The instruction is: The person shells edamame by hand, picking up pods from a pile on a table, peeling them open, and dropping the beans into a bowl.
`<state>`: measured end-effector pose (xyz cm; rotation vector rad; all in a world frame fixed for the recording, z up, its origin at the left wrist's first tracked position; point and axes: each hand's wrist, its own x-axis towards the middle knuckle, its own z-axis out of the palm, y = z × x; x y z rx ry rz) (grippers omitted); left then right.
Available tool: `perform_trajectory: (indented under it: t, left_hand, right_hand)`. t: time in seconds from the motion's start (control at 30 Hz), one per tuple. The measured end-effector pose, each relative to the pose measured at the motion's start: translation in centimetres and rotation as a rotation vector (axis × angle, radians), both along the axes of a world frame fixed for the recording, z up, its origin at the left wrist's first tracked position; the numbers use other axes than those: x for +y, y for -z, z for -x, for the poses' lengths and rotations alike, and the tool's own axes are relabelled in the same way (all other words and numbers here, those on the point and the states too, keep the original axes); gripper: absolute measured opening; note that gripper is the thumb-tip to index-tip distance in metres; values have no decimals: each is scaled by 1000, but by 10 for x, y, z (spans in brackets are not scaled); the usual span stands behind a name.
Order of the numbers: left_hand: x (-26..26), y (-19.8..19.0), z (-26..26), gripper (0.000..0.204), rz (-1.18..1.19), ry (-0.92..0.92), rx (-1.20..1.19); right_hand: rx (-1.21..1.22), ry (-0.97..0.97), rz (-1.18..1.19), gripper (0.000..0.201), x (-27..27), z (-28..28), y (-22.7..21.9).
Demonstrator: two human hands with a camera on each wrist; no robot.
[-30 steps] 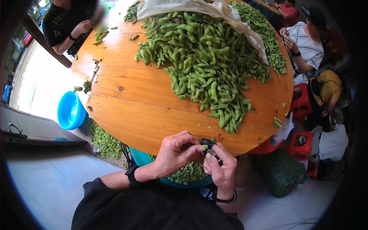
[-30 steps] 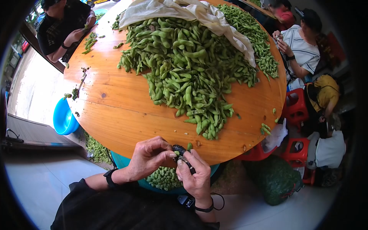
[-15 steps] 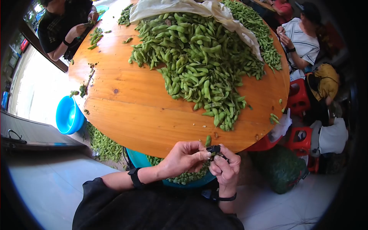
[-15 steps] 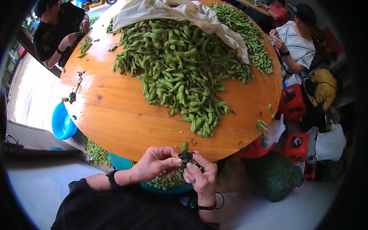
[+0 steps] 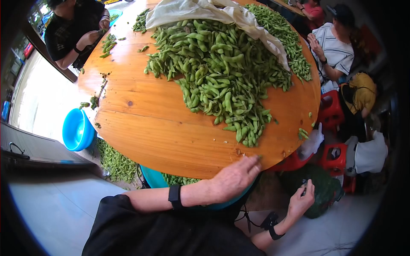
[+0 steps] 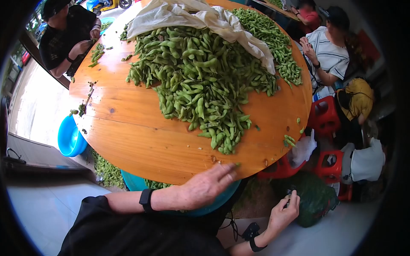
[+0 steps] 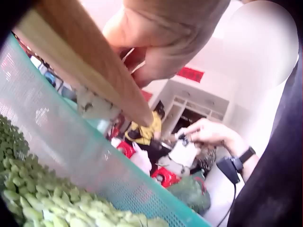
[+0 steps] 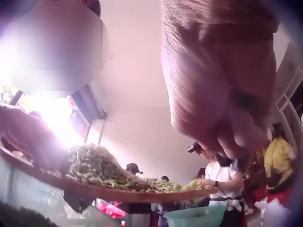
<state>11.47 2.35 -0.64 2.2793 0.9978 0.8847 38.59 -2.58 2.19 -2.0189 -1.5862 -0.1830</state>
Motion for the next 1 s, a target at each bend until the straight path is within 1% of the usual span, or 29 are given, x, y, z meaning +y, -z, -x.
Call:
perform_trajectory:
  t: [0.03,0.07,0.1,0.17,0.2,0.23,0.3,0.33,0.37,0.4,0.43,0.5,0.57,0.63,0.67,0.7,0.77,0.83,0.87,0.9,0.93,0.97,1.0]
  left_hand:
    - [-5,1,-8,41,-28,143,-105]
    - [-13,1,-10,39,214,387,-137]
    - [-9,-7,-7,35,393,633,-174]
    - [-10,-3,-4,30,264,610,-319]
    - [-7,-4,3,29,261,412,-305]
    - [4,-12,13,27,256,210,-290]
    - [25,-9,28,29,104,-218,-238]
    - [34,-5,32,29,102,-219,-237]
    - [41,1,36,31,70,-285,-201]
    - [44,4,37,33,38,-351,-167]
    - [44,2,34,33,38,-352,-167]
    - [45,-2,27,43,9,-446,-147]
    - [44,-5,28,47,44,-435,-118]
    - [46,-5,32,50,73,-424,-88]
    - [47,-4,35,51,58,-432,-16]
    - [48,-3,37,53,44,-437,54]
    - [49,-3,38,49,5,-430,40]
    - [50,-4,39,46,-33,-423,28]
    - [51,-4,41,44,-3,-435,67]
    - [52,-4,43,41,28,-448,107]
    - [52,-6,43,36,9,-479,126]
    - [52,-6,44,36,7,-477,128]
    - [53,-6,46,35,-36,-473,66]
  right_hand:
    - [2,-4,-3,26,1,2,0]
    - [50,34,-104,25,4,5,-1]
    - [97,72,-208,24,7,7,-2]
    - [106,59,-232,21,11,14,-4]
    - [185,62,-194,20,13,20,-5]
    - [264,62,-155,19,15,27,-7]
    - [332,-38,-162,17,24,41,3]
    - [338,-130,-109,18,29,52,2]
    - [342,-221,-56,18,36,68,-2]
    - [301,-282,-62,19,43,82,-3]
    - [259,-343,-69,20,50,91,-1]
    - [141,-328,-72,22,62,100,8]
    - [120,-309,21,23,65,102,12]
    - [88,-333,15,24,61,88,13]
    - [60,-355,11,24,56,78,15]
    - [116,-254,85,24,50,69,13]
    - [0,-133,125,25,35,37,17]
    - [-123,126,223,30,19,13,21]
    - [-103,174,194,33,14,6,23]
    - [-104,178,192,33,14,9,21]
    - [-45,112,116,33,14,17,17]
    - [15,44,38,32,16,27,12]
    - [99,-31,58,32,20,44,3]
